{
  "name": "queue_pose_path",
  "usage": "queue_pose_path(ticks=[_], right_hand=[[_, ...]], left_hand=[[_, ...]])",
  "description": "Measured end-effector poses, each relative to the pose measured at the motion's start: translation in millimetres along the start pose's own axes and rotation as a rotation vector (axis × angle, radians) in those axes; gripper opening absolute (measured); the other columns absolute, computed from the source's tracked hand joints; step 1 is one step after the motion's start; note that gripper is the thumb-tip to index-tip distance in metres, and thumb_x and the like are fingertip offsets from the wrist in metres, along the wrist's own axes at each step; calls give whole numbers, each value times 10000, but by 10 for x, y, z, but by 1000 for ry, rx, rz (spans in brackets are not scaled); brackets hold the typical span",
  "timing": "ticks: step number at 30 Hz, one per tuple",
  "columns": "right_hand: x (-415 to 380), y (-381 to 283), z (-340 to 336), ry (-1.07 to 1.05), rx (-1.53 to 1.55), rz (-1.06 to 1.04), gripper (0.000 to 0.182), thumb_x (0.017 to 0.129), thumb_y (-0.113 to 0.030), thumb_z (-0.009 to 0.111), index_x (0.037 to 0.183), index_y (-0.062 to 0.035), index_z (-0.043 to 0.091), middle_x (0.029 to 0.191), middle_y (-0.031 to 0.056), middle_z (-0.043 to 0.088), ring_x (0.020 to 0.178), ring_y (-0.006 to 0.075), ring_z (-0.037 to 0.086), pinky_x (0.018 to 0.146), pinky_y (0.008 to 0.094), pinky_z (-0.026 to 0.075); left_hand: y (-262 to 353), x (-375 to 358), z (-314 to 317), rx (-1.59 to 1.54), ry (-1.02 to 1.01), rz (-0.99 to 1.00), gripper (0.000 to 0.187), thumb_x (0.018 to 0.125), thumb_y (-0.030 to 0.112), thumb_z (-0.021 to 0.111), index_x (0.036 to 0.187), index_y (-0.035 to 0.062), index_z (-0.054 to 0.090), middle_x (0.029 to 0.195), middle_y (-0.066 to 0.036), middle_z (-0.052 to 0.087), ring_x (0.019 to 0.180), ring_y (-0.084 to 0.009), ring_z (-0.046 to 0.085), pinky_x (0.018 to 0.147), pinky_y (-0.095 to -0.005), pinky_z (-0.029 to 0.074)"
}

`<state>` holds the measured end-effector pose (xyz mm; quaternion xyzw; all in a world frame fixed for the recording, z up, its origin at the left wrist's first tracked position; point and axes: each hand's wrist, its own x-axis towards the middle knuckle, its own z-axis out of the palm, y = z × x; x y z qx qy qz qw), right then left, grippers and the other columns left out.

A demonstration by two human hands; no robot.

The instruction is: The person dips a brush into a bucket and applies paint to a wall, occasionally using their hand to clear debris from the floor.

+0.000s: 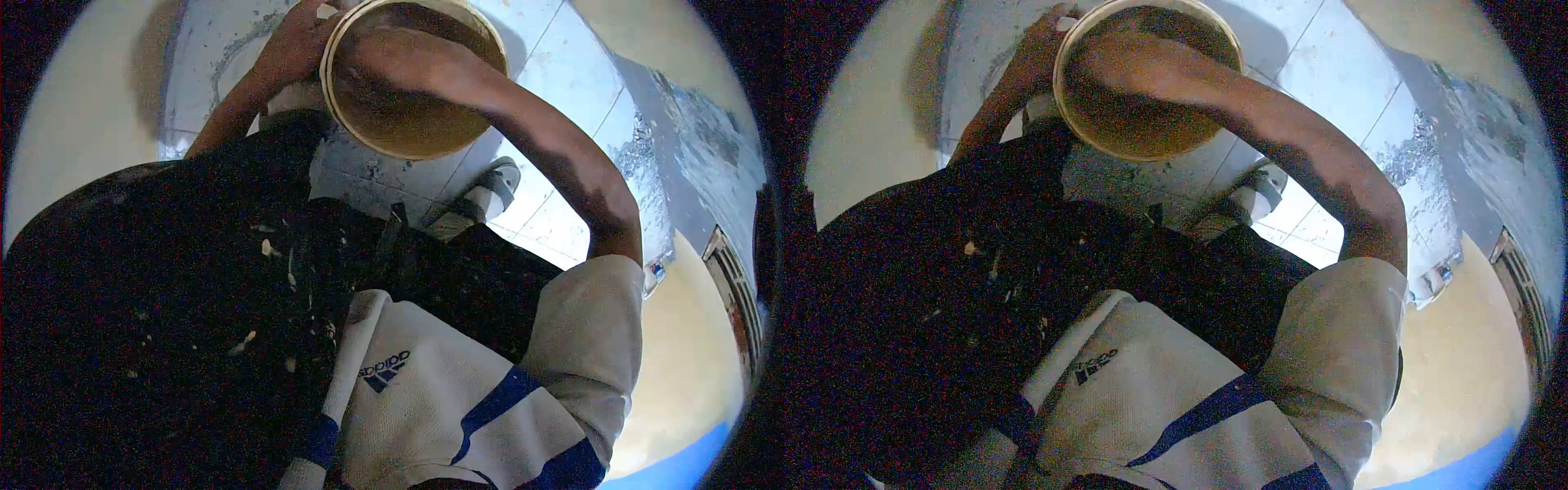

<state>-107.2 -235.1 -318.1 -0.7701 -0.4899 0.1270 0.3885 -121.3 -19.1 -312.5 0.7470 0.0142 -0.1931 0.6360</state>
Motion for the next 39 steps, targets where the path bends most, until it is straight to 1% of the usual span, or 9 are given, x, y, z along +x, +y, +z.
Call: queue_pose_path(ticks=[3,8,11,14,17,20,27,33,39], right_hand=[[22,-27,-44,15,-16,25,294,921,-206,463,1164,-83,572,1140,158,608,1061,355,574,920,443,445],[467,-280,-583,-541,-361,267,213,894,-160,535,992,-17,659,968,160,671,966,286,645,834,382,518],[413,-552,-1051,-511,22,419,380,745,-38,526,1118,16,576,994,197,566,1011,339,539,893,427,433],[323,-558,-1202,-377,-251,91,309,847,-80,597,1155,-65,592,1054,128,643,916,318,622,829,422,479],[451,-685,-1646,-525,67,257,348,763,37,651,1102,-40,637,979,124,669,868,254,644,784,370,511],[292,-598,-1985,-439,290,384,284,786,40,664,1069,4,657,958,103,685,843,146,640,763,278,528],[-209,-417,-2503,-223,447,582,249,828,-103,688,1067,-34,686,759,-11,646,604,20,479,508,185,359],[-712,-123,-2643,192,729,542,363,844,-218,669,1104,35,645,631,-65,476,534,25,357,467,196,250],[-1066,-41,-2886,713,995,257,354,821,-273,710,1024,5,627,622,-39,497,572,77,444,624,254,399]], left_hand=[[86,-54,10,-138,-43,-81,263,946,271,582,1024,47,467,796,-73,604,705,-114,590,578,-269,485],[-43,-45,-29,-156,-87,-70,250,953,258,571,1051,58,456,802,-71,611,717,-112,597,604,-261,497],[-41,-28,-18,-188,-87,-46,245,947,251,581,1058,72,456,834,-75,615,739,-108,601,622,-257,501],[-117,-29,-57,112,-38,36,302,954,330,531,1080,57,507,953,-142,613,863,-196,607,746,-320,485],[-230,17,-96,424,9,134,401,960,409,481,1103,43,558,1073,-210,612,988,-285,613,870,-384,468],[-436,47,-227,964,114,717,426,957,423,477,1127,40,554,1124,-232,597,1047,-309,599,899,-404,457],[439,371,-398,296,16,-14,426,960,441,477,1017,25,550,703,-21,443,635,-108,460,629,-268,439],[956,726,-346,407,53,231,318,952,358,525,995,44,547,653,-24,491,613,-95,440,584,-291,414],[1972,932,81,728,-240,335,283,936,326,565,958,45,538,561,-66,487,518,-134,448,520,-343,380]])
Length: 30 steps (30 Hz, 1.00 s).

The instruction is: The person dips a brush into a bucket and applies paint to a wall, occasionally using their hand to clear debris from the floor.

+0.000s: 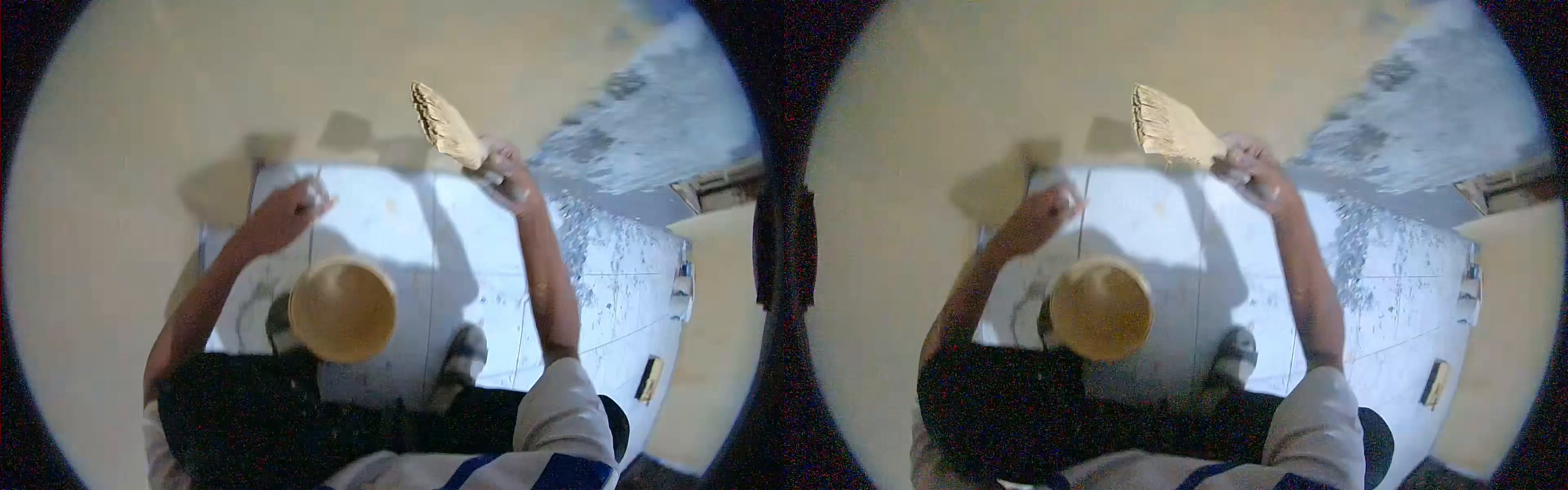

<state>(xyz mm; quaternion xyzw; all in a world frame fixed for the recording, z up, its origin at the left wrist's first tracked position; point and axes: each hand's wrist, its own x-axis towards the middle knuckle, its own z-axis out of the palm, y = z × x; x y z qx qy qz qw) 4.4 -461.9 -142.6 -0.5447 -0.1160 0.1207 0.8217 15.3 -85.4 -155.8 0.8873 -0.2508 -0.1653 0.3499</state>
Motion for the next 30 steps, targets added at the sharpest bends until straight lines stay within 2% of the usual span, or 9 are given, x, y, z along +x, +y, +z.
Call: queue_pose_path(ticks=[5,7,10,12,15,17,20,24,30], right_hand=[[-77,-363,-37,127,138,-222,336,845,-340,692,946,-30,612,557,-70,401,524,58,359,625,252,357],[-105,-462,-102,22,192,-302,324,852,-340,687,940,-37,613,563,-75,409,515,42,354,622,249,360],[-180,-585,-66,35,219,-413,296,865,-324,679,940,-46,609,580,-81,406,504,38,355,612,251,354],[-227,-703,-67,41,227,-491,282,885,-302,655,976,-41,602,612,-72,427,497,42,351,606,256,351],[-318,-938,-42,186,234,-645,262,915,-260,613,1009,-16,592,637,-56,461,491,44,364,605,254,353],[-375,-1123,28,310,210,-757,253,958,-226,541,1130,-41,542,666,-29,459,479,56,348,539,242,324],[-500,-1459,295,470,115,-881,287,985,-237,487,1254,-142,449,727,-3,448,486,57,328,466,213,274],[-624,-1812,575,546,101,-839,271,984,-258,480,1244,-193,442,731,-16,416,488,47,318,467,189,265],[-393,-2112,858,757,-418,-935,269,951,-157,518,1218,-118,522,731,14,477,519,68,389,458,231,331]], left_hand=[[805,403,-157,230,-436,375,364,910,367,583,1044,34,521,694,-197,603,708,-347,625,664,-449,474],[1134,611,-173,433,-620,291,433,926,438,542,1127,54,540,715,-149,592,735,-306,616,713,-427,482],[1284,961,-20,540,-555,539,485,922,473,527,1143,40,529,780,-182,618,817,-347,625,755,-461,484],[1372,1208,157,632,-616,570,524,920,500,510,1147,28,526,851,-201,633,889,-374,620,794,-478,480],[1479,1429,457,725,-702,636,604,908,567,471,1142,12,525,970,-231,644,974,-406,608,847,-488,480],[1590,1491,679,838,-832,584,662,891,611,458,1144,3,525,1028,-235,638,997,-419,600,864,-489,482],[1309,1483,1151,855,-833,645,678,881,626,465,1135,1,528,1041,-245,630,994,-421,600,851,-503,481],[897,1248,1449,602,-840,685,593,904,597,455,1103,40,507,917,-244,635,918,-428,607,814,-521,475],[344,1181,1373,494,-867,691,495,927,516,484,1117,59,500,832,-233,615,825,-426,604,734,-530,460]])
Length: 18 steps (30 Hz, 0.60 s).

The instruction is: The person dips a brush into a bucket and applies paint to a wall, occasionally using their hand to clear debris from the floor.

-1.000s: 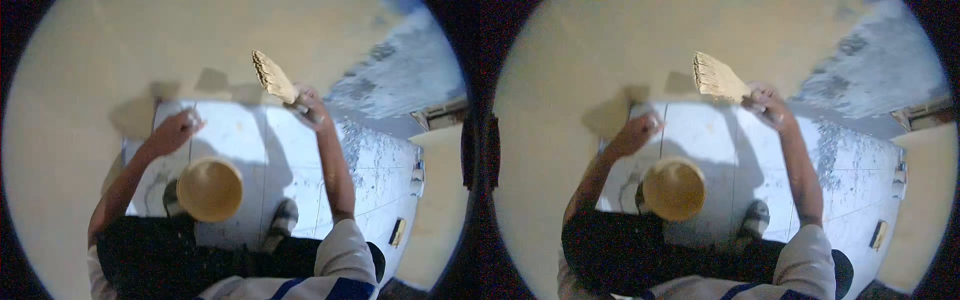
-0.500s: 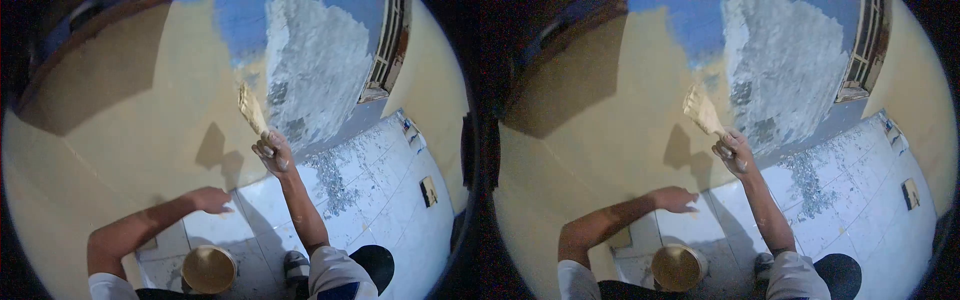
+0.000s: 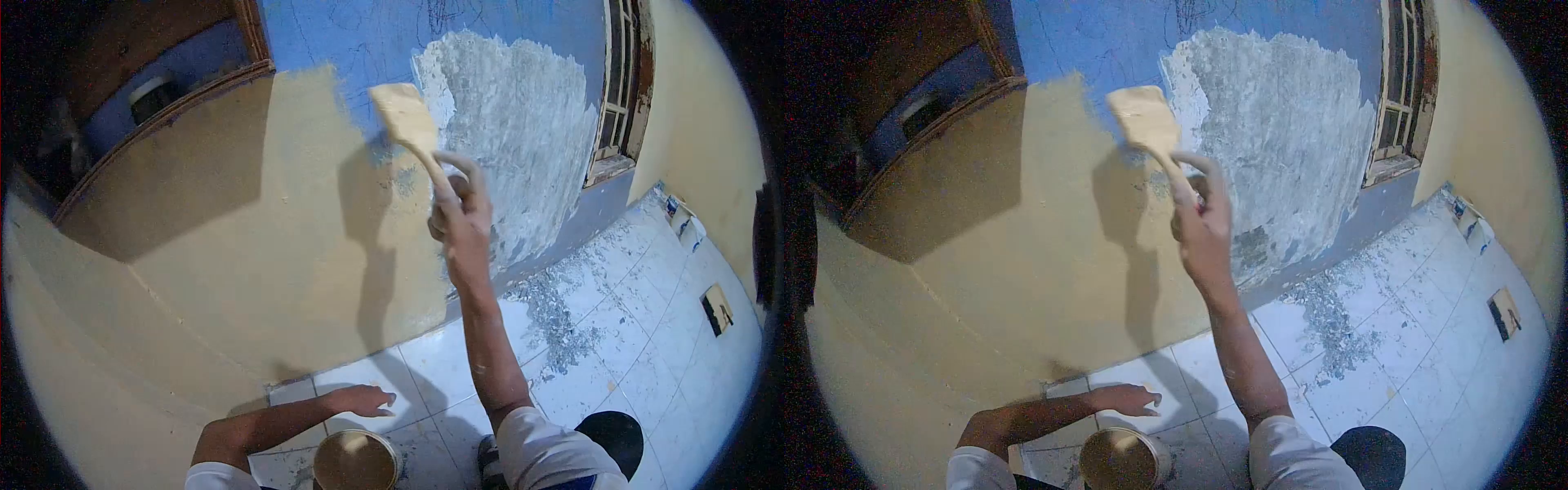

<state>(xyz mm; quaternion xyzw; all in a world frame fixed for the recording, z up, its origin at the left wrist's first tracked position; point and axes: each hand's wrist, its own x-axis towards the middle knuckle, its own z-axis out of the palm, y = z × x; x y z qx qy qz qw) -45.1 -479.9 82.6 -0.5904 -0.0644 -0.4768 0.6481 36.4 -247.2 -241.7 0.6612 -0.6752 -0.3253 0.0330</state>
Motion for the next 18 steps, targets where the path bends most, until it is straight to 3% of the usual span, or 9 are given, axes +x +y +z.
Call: queue_pose_path(ticks=[2,6,9,13,18], right_hand=[[140,8,197,54,-211,-148,276,923,-126,546,1196,-83,563,743,59,542,534,121,454,499,280,390],[317,40,434,147,-558,-354,292,880,-90,574,1162,-24,608,888,170,658,676,248,617,629,367,475],[223,96,400,184,-616,-262,298,869,-73,580,1157,-10,618,1000,208,665,846,306,663,711,368,497],[-96,266,190,210,-605,-190,290,875,-65,573,1153,-2,623,1053,219,659,943,275,670,780,351,506],[91,-274,420,191,-518,-267,292,885,-83,566,1160,-2,621,1038,219,662,925,237,668,793,349,504]], left_hand=[[208,-103,-227,15,-36,-130,501,935,516,469,1120,51,510,861,-230,623,848,-414,609,761,-521,467],[12,-122,-183,24,28,-107,519,939,519,460,1138,43,515,917,-231,632,896,-410,610,784,-515,478],[-49,-139,-138,16,17,-135,527,940,521,454,1157,43,513,954,-238,632,926,-412,608,805,-513,481],[-4,-218,-151,45,41,-127,517,941,509,457,1173,50,511,988,-244,630,944,-417,606,831,-502,481],[-85,-256,-61,55,28,-143,444,932,442,500,1139,50,520,1064,-193,613,994,-392,586,847,-502,470]])
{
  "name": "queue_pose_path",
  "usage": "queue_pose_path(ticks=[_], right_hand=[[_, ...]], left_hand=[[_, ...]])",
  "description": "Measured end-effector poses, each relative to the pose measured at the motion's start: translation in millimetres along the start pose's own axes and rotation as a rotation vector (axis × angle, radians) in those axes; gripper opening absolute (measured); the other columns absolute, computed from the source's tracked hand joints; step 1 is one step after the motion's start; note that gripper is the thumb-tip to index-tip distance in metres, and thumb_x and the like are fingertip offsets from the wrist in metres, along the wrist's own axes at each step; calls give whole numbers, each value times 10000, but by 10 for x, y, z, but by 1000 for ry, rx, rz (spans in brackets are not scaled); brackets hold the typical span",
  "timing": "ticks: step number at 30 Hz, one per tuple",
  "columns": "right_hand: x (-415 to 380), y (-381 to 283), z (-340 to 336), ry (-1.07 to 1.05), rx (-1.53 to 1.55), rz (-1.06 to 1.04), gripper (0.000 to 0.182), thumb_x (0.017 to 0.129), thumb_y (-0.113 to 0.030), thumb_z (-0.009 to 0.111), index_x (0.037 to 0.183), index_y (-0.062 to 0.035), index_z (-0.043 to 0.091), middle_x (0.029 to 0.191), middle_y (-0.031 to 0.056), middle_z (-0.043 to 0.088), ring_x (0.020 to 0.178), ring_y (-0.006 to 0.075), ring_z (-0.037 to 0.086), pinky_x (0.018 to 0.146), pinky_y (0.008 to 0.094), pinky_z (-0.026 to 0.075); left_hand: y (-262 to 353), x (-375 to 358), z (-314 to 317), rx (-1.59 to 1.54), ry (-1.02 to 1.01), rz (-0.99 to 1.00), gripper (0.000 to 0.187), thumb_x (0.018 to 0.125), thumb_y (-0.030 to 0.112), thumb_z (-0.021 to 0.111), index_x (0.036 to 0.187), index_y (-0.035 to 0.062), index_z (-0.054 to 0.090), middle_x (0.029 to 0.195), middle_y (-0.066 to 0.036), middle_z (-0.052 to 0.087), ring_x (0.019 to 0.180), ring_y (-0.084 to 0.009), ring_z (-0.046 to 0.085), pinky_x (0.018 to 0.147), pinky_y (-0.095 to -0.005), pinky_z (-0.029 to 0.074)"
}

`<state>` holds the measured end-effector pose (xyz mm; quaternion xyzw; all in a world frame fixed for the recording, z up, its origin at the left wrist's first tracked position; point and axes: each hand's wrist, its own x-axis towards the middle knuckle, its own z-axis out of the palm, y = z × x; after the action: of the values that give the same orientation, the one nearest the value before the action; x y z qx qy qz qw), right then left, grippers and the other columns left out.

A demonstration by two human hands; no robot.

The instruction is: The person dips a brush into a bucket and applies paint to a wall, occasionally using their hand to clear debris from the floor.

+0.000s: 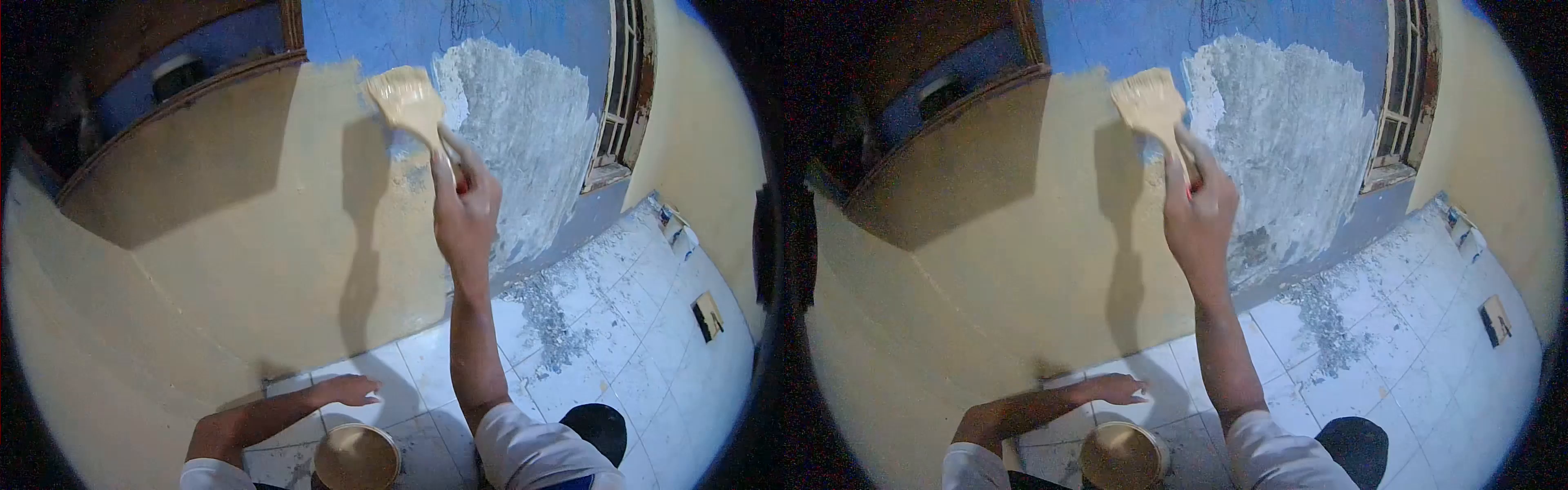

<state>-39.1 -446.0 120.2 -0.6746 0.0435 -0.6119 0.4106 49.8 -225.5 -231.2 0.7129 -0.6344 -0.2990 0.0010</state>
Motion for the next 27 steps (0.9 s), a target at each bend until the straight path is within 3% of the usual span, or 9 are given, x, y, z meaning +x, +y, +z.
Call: queue_pose_path(ticks=[7,9,11,13,16,19,23,26,27], right_hand=[[-91,515,98,-41,-182,-80,282,866,-132,582,1117,-13,631,1025,213,657,930,374,626,837,421,486],[-554,954,-33,-39,-234,-137,298,871,-193,635,1117,-26,654,788,190,639,641,269,577,632,363,469],[-1009,989,-284,-192,-414,83,284,863,-190,644,1089,-19,658,747,174,621,644,290,569,651,376,470],[-1400,1133,-442,-95,-408,108,265,875,-194,645,1085,-34,652,676,103,589,545,204,526,527,338,429],[-1567,1188,-652,-306,24,760,233,899,-210,631,1073,-56,623,640,11,521,468,87,435,415,261,334],[-1414,1085,-423,-117,295,896,312,887,-246,640,1062,10,603,544,7,463,453,87,428,451,274,375],[-1000,1075,-138,-75,104,618,285,907,-245,605,1040,7,590,751,122,591,667,200,567,637,345,455],[-480,917,110,-41,283,391,187,927,-209,594,1031,-55,572,626,-45,464,490,24,394,404,194,298],[-283,847,181,-23,260,314,193,926,-212,596,1029,-49,576,628,-41,468,493,26,401,407,197,303]], left_hand=[[-7,-17,-8,8,-34,-67,470,926,457,500,1160,50,520,1053,-212,620,990,-392,598,839,-491,482],[34,-44,-19,13,-54,-69,475,925,463,499,1154,48,525,1047,-218,625,990,-391,602,837,-491,485],[167,-51,-151,8,-123,-67,478,923,467,498,1147,45,532,1032,-223,633,978,-393,609,831,-496,487],[96,-11,-54,19,-57,-35,473,923,460,502,1140,42,538,1009,-225,640,952,-402,616,820,-505,489],[146,41,-85,33,-82,-47,464,920,453,510,1131,41,546,987,-223,647,933,-408,622,811,-509,492],[164,104,-58,44,-91,-41,457,918,443,521,1122,35,547,1013,-215,643,955,-403,617,812,-501,492],[166,81,-88,53,-70,5,471,930,461,494,1142,42,520,968,-222,643,931,-406,616,801,-509,485],[150,39,-54,66,-18,21,467,932,452,493,1133,33,532,974,-219,637,933,-400,616,811,-501,491],[139,33,-37,65,10,27,461,930,442,500,1123,26,545,988,-217,633,940,-396,615,818,-494,495]])
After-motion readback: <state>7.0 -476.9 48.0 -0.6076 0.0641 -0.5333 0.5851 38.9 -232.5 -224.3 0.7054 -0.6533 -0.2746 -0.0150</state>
